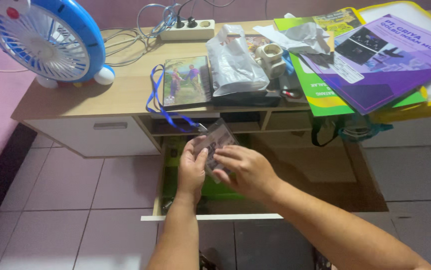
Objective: The person organizes various items from a cluttered desk into an open drawer. They handle white drawstring bags, a green box, a stapler, a lanyard, a plastic-wrapped item, a power strip, a folder, a brown envelope, a book, a blue cloth, and a white tote bag, placing each into the drawer.
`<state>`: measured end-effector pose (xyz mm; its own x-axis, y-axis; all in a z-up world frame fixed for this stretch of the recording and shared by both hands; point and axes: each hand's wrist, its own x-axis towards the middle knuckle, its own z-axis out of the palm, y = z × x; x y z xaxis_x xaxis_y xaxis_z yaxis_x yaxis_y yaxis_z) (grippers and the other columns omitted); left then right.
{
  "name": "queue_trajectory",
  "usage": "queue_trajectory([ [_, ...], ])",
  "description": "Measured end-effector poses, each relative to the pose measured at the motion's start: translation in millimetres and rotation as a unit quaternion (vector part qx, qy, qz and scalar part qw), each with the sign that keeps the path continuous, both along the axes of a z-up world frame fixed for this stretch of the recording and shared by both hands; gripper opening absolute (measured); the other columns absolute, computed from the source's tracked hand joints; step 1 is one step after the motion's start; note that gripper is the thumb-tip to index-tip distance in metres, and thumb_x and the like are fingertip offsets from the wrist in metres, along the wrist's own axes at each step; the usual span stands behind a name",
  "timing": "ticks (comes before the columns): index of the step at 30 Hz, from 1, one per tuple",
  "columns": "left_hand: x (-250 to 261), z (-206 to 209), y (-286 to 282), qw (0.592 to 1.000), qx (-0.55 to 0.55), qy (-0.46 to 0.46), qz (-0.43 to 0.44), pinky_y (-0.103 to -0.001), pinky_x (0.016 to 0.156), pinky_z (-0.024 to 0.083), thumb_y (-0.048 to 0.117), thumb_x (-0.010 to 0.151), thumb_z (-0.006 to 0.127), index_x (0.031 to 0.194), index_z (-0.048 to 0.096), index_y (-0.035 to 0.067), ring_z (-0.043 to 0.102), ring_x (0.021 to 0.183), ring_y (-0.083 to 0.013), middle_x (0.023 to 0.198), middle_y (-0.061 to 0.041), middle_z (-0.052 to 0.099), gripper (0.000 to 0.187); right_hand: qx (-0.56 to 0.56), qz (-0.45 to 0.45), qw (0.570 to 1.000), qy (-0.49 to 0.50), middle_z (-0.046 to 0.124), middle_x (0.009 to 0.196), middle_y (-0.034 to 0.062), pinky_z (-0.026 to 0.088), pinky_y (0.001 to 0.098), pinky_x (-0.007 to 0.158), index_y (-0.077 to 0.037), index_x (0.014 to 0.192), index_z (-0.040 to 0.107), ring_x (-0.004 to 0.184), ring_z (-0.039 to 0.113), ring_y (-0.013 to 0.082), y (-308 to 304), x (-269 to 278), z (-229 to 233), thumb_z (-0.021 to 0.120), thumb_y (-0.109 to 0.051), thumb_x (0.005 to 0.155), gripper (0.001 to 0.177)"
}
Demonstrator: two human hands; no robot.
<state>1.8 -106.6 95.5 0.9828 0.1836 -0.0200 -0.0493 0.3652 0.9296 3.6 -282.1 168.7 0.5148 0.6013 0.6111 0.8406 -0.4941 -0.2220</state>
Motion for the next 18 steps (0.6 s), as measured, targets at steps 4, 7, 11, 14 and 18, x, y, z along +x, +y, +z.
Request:
queue_trajectory([
  [4,-9.1,8.7,0.9,0.985,0.004,0.009,-0.175,-0.035,0.092,0.059,0.011,0.095,0.063,0.128,0.063,0.007,0.067,0.103,-0.0156,0.112,-0.008,0.069,0.033,0.087,-0.002,0.994,0.062,0.07,0.132,0.0148,0.051,0.0447,0.109,-0.007,0.124,0.073,0.131,0.061,0.0334,-44.0,17.6,20.8,0.063,-0.026,0.101,0.031],
  [7,-17.8,14.2,-13.2,0.964,-0.005,0.002,-0.264,-0.034,0.092,0.057,0.016,0.098,0.068,0.128,0.065,0.006,0.066,0.102,-0.0149,0.113,-0.008,0.069,0.032,0.191,0.13,0.925,0.303,0.065,0.143,0.0159,0.042,0.0452,0.117,-0.004,0.13,0.07,0.143,0.053,0.03,-71.9,44.0,21.3,0.049,-0.043,0.109,0.049],
  [11,-18.7,18.1,-26.9,0.949,-0.067,0.003,-0.309,-0.038,0.091,0.057,0.018,0.097,0.07,0.125,0.068,0.006,0.068,0.102,-0.0162,0.118,-0.002,0.07,0.031,0.308,0.198,0.659,0.657,0.067,0.136,0.0137,0.047,0.0442,0.112,-0.002,0.135,0.065,0.129,0.06,0.0252,-74.2,49.7,-18.0,0.038,-0.063,0.101,0.074],
  [14,-17.1,12.4,-29.4,0.959,-0.092,-0.03,-0.265,-0.039,0.095,0.057,0.019,0.098,0.071,0.121,0.07,0.006,0.069,0.106,-0.0162,0.13,0.004,0.07,0.027,0.306,0.131,0.565,0.755,0.07,0.12,0.0185,0.051,0.0494,0.099,0.001,0.132,0.064,0.114,0.067,0.0304,-67.4,55.6,-48.1,0.037,-0.064,0.101,0.077],
  [18,-9.7,10.6,-22.6,0.963,-0.194,-0.055,-0.177,-0.044,0.096,0.057,0.017,0.103,0.068,0.123,0.071,0.008,0.068,0.108,-0.0237,0.115,-0.009,0.073,0.022,0.275,0.136,0.621,0.722,0.074,0.119,0.0126,0.055,0.0386,0.098,-0.002,0.127,0.066,0.113,0.069,0.0219,-71.2,56.4,-62.8,0.049,-0.049,0.099,0.057],
])
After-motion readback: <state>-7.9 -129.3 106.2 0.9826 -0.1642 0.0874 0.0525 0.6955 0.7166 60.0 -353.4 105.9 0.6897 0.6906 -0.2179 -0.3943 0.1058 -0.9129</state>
